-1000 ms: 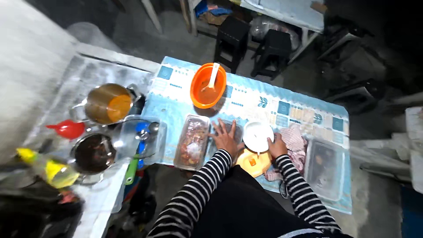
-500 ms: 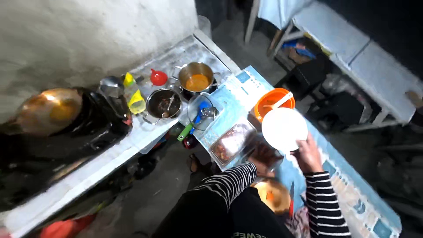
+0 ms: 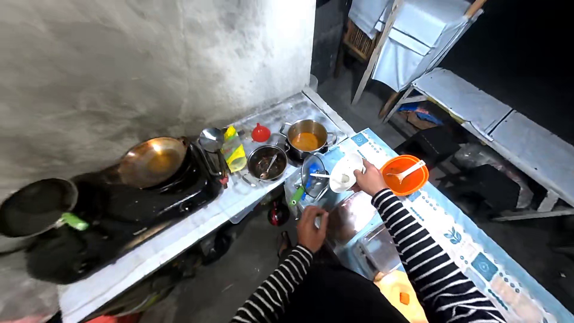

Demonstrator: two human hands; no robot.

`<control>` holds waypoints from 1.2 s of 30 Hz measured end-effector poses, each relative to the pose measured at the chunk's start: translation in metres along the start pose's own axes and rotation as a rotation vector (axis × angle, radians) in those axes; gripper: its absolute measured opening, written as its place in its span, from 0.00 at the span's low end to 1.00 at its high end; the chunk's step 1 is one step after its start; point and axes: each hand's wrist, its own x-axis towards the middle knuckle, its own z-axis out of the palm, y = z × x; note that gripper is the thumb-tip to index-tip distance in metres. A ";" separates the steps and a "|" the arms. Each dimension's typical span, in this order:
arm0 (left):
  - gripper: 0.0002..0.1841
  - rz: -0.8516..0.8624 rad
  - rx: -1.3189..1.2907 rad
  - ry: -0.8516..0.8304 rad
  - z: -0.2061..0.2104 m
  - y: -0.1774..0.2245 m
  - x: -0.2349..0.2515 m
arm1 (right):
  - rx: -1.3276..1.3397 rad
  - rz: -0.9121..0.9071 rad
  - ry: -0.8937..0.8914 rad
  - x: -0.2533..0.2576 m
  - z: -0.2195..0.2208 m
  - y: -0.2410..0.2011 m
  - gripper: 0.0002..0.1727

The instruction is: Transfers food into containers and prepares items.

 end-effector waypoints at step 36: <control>0.18 -0.389 0.303 -0.040 -0.132 -0.092 0.118 | -0.155 0.656 0.392 -0.249 0.064 0.292 0.27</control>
